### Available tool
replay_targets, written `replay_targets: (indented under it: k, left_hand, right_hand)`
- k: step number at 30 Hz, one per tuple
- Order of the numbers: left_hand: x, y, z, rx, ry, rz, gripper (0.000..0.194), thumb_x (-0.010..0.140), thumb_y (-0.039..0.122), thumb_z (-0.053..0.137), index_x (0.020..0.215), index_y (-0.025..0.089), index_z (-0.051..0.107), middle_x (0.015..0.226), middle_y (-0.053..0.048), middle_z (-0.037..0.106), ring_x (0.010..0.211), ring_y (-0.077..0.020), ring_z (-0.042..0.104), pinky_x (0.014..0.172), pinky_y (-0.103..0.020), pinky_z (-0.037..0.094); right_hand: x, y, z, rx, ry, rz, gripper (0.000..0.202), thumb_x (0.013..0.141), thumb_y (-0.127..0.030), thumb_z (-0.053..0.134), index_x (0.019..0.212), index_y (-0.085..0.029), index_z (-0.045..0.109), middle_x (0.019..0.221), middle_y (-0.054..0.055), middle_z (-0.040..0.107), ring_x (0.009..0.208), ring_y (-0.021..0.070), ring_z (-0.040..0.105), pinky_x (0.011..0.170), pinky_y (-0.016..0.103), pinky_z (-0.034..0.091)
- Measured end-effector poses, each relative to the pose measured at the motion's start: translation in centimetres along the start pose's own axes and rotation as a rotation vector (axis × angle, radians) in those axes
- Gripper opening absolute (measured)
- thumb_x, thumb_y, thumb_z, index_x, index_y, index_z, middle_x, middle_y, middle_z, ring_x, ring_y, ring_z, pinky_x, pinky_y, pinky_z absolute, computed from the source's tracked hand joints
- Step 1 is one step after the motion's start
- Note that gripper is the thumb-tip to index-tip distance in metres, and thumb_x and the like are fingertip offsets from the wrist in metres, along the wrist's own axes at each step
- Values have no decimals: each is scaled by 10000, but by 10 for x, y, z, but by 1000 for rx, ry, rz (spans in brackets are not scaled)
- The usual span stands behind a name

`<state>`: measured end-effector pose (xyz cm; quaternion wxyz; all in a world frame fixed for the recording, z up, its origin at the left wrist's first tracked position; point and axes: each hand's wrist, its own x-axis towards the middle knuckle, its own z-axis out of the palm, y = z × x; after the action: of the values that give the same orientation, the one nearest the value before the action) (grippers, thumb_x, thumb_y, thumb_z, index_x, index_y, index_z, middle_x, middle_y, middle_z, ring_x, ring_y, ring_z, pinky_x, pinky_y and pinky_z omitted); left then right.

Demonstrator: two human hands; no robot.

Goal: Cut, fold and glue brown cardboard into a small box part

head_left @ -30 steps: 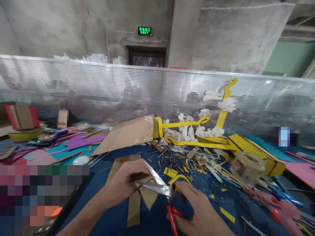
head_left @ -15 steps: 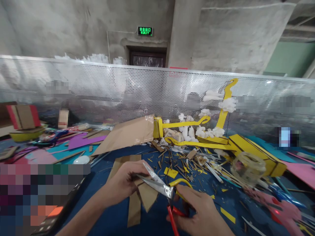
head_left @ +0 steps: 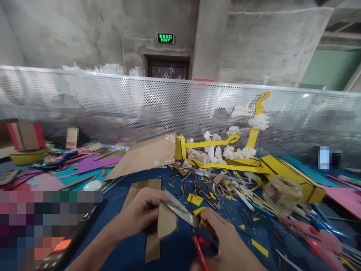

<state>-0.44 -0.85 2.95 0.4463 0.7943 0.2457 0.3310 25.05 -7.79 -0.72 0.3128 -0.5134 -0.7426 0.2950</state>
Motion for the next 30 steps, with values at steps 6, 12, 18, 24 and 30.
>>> replay_targets:
  k: [6,12,18,24,30]
  left_hand:
    - [2,3,1,101,-58,-4,389,984,481,604,983,148,804,959,-122,788,861,-218,708,733,-270,549]
    - [1,6,1,108,-104,23,314,986,421,619,980,174,814,910,-99,795,841,-201,709,749,-274,566]
    - [-1,2,0,79,-82,11,261,952,403,677,962,185,821,915,-86,796,837,-202,714,742,-267,571]
    - [-4,-5,-3,19,-109,-21,352,975,443,634,871,153,805,820,-87,784,755,-182,688,677,-244,544]
    - [-4,-2,-2,-79,-160,-170,405,934,498,670,768,141,763,650,-24,685,544,-109,506,521,-193,431]
  right_hand:
    - [2,-1,-2,-140,-100,82,639,523,-174,881,1028,-217,492,1124,98,622,929,302,631,763,368,488]
    - [2,0,1,-87,-142,51,630,551,-150,847,1068,-235,499,1162,83,639,956,280,649,794,336,505]
    - [-1,4,6,-3,-87,-56,349,683,-243,769,899,-238,496,893,10,633,751,184,583,659,263,447]
    - [-1,12,11,7,-39,-110,348,725,-385,791,914,-241,537,771,-33,583,621,141,487,561,244,367]
    - [-2,10,7,34,-63,-57,454,725,-454,833,713,-246,430,653,-76,471,560,111,389,509,243,279]
